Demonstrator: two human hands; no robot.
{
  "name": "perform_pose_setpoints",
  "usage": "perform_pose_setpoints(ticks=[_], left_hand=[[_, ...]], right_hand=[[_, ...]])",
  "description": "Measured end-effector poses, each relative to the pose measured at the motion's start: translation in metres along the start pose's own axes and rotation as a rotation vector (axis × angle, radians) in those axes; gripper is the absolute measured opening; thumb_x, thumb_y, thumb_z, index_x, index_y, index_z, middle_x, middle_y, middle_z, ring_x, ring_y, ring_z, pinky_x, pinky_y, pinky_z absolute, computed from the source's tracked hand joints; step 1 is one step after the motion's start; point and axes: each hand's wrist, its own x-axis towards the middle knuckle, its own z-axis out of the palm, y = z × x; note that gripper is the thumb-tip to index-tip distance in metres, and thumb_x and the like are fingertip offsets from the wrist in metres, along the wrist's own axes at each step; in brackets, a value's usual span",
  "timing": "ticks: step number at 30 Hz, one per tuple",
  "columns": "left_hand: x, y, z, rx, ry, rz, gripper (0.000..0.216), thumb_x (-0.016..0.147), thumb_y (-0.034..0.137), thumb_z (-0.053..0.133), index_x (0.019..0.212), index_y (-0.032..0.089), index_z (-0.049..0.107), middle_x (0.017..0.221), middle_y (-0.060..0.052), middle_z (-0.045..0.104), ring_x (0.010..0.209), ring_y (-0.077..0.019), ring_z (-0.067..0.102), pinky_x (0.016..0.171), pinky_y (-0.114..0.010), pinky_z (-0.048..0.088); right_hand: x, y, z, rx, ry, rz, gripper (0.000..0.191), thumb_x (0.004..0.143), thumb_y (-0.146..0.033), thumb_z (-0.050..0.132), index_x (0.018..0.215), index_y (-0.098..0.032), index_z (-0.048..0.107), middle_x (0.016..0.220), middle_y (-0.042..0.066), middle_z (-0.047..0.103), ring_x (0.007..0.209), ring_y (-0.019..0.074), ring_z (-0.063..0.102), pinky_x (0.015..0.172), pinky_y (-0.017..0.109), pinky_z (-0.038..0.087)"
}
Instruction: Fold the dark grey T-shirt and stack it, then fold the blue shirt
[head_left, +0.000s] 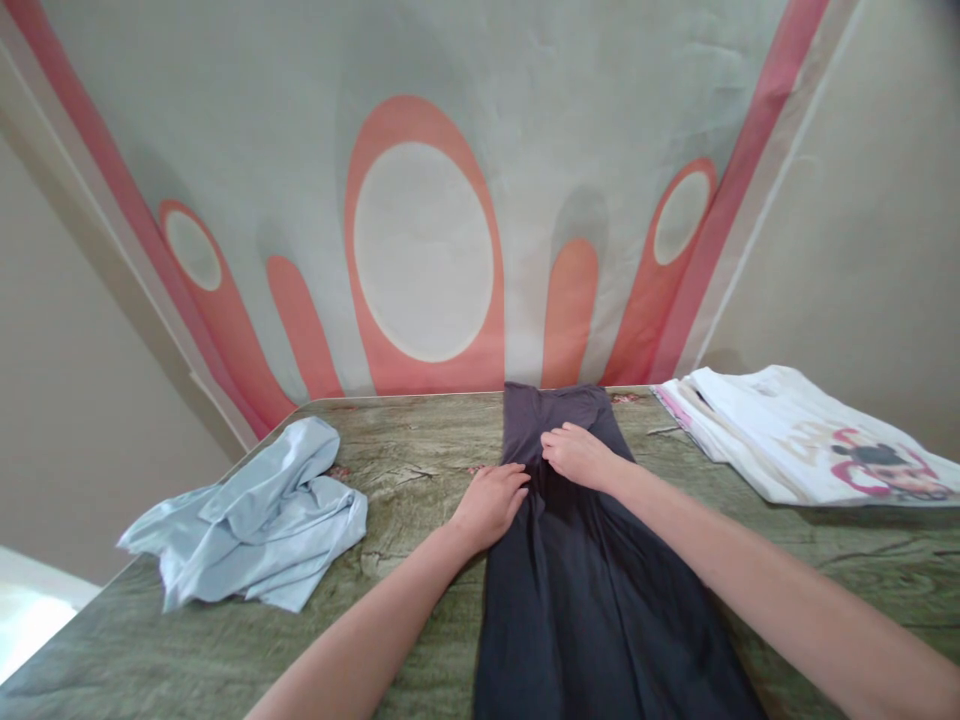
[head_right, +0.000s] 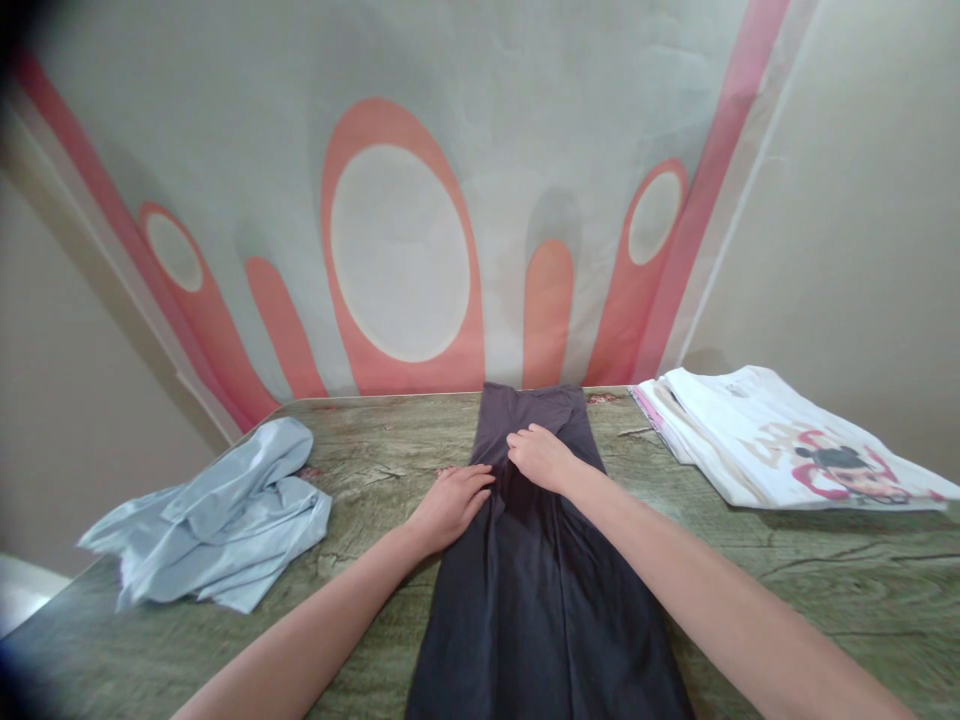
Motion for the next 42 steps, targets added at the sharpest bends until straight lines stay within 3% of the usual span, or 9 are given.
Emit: perform_pose_setpoints(ticks=[7,20,24,28,33,38,42], left_hand=[[0.009,0.002,-0.005,-0.075,0.013,-0.126,0.007,0.084,0.023,0.051,0.085,0.02,0.057,0.099,-0.003,0.058,0.097,-0.0175,0.052,0.087,-0.032,0.036],[0.004,-0.001,-0.016,0.047,-0.013,-0.063,0.009,0.087,0.025,0.048,0.089,0.019,0.055,0.102,-0.004,0.055,0.102,-0.019,0.048,0.09,-0.033,0.032],[0.003,0.015,-0.019,0.04,0.026,0.001,0.016,0.089,0.024,0.045,0.102,0.021,0.054,0.108,-0.004,0.054,0.106,-0.0186,0.045,0.094,-0.034,0.028],[0.0,0.036,-0.026,0.063,0.023,-0.023,0.022,0.09,0.036,0.042,0.092,0.019,0.056,0.096,-0.006,0.056,0.096,-0.0211,0.05,0.086,-0.036,0.034],[-0.007,0.049,-0.022,0.059,-0.063,-0.107,0.032,0.08,0.049,0.052,0.087,0.018,0.057,0.085,-0.007,0.058,0.082,-0.0216,0.056,0.076,-0.033,0.039],[-0.007,0.048,-0.013,0.091,-0.092,-0.175,0.018,0.078,0.035,0.054,0.08,0.018,0.059,0.081,-0.006,0.061,0.076,-0.0209,0.058,0.07,-0.031,0.041],[-0.003,0.04,-0.011,-0.013,-0.067,-0.231,0.011,0.075,0.026,0.052,0.075,0.019,0.061,0.077,-0.003,0.062,0.069,-0.0173,0.057,0.064,-0.026,0.04]], right_hand=[[0.004,0.004,-0.001,-0.023,0.01,-0.059,0.019,0.083,-0.012,0.046,0.075,-0.014,0.063,0.079,0.006,0.06,0.073,0.0157,0.053,0.068,0.031,0.027],[-0.016,0.015,0.001,-0.022,0.018,-0.086,0.016,0.081,-0.012,0.047,0.077,-0.013,0.063,0.08,0.006,0.06,0.072,0.0149,0.052,0.068,0.03,0.028],[-0.023,0.02,-0.007,0.118,0.085,0.001,0.018,0.083,-0.014,0.047,0.087,-0.016,0.064,0.088,0.006,0.062,0.081,0.0153,0.054,0.074,0.029,0.031],[-0.026,0.032,-0.01,0.202,0.169,0.207,0.022,0.084,-0.012,0.045,0.095,-0.017,0.064,0.097,0.006,0.062,0.09,0.0163,0.053,0.08,0.029,0.034],[-0.027,0.037,0.0,0.276,0.102,0.201,0.027,0.08,-0.009,0.045,0.095,-0.019,0.065,0.097,0.005,0.063,0.091,0.0158,0.053,0.083,0.028,0.038],[-0.029,0.033,0.008,0.275,0.109,0.225,0.03,0.074,-0.011,0.05,0.099,-0.017,0.065,0.101,0.005,0.063,0.093,0.0177,0.053,0.084,0.028,0.039],[-0.027,0.035,0.009,0.253,0.094,0.259,0.027,0.078,-0.011,0.046,0.094,-0.017,0.067,0.097,0.006,0.064,0.091,0.0176,0.052,0.083,0.028,0.04]])
